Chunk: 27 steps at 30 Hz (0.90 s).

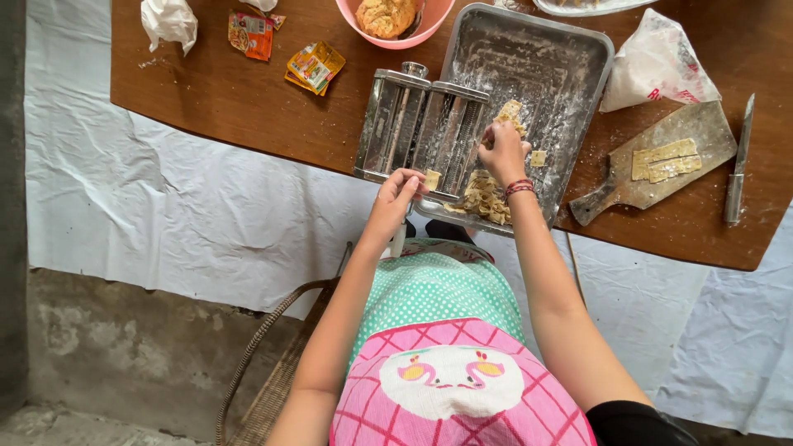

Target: The person grates rectangular blocks of dough using a manual hand-cranked grater. They place the blocks into the grater, turn the crank to shred the dough into a metal tray, and then remove the finished shreds.

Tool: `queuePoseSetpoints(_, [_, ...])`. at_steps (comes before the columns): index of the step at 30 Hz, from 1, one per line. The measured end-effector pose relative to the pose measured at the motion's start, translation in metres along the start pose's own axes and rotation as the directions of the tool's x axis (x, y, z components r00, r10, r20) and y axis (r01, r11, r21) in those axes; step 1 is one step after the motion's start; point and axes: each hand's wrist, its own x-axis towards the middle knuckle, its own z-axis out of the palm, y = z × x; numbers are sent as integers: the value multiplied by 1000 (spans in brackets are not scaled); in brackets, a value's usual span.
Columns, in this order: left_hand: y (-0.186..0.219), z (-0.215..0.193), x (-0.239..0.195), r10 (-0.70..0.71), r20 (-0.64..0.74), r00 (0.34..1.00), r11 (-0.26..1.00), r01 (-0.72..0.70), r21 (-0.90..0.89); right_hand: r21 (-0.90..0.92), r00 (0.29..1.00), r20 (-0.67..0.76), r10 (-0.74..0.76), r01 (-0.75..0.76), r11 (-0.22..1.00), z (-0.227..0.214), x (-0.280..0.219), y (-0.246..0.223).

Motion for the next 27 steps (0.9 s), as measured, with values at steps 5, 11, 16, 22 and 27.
queuePoseSetpoints(5, [0, -5, -3, -6, 20, 1000, 1000, 6, 16, 73, 999, -38, 33, -30, 997, -8, -11, -8])
queuePoseSetpoints(11, [-5, -12, -3, -13, 24, 1000, 998, 12, 55, 1, 993, -118, 11, -11, 1000, 2, -8, -4])
queuePoseSetpoints(16, [-2, -16, -6, -15, 19, 1000, 998, 14, 63, 146, 986, -157, 50, -26, 989, -5, -8, -9])
queuePoseSetpoints(22, [-7, -18, -5, -28, 29, 999, 997, 26, 76, 747, 893, -434, 121, 282, 602, -88, -37, -76])
queuePoseSetpoints(27, [-9, -15, -4, 2, 33, 999, 998, -4, 66, 719, 949, -286, -132, 304, 625, -126, -66, -128])
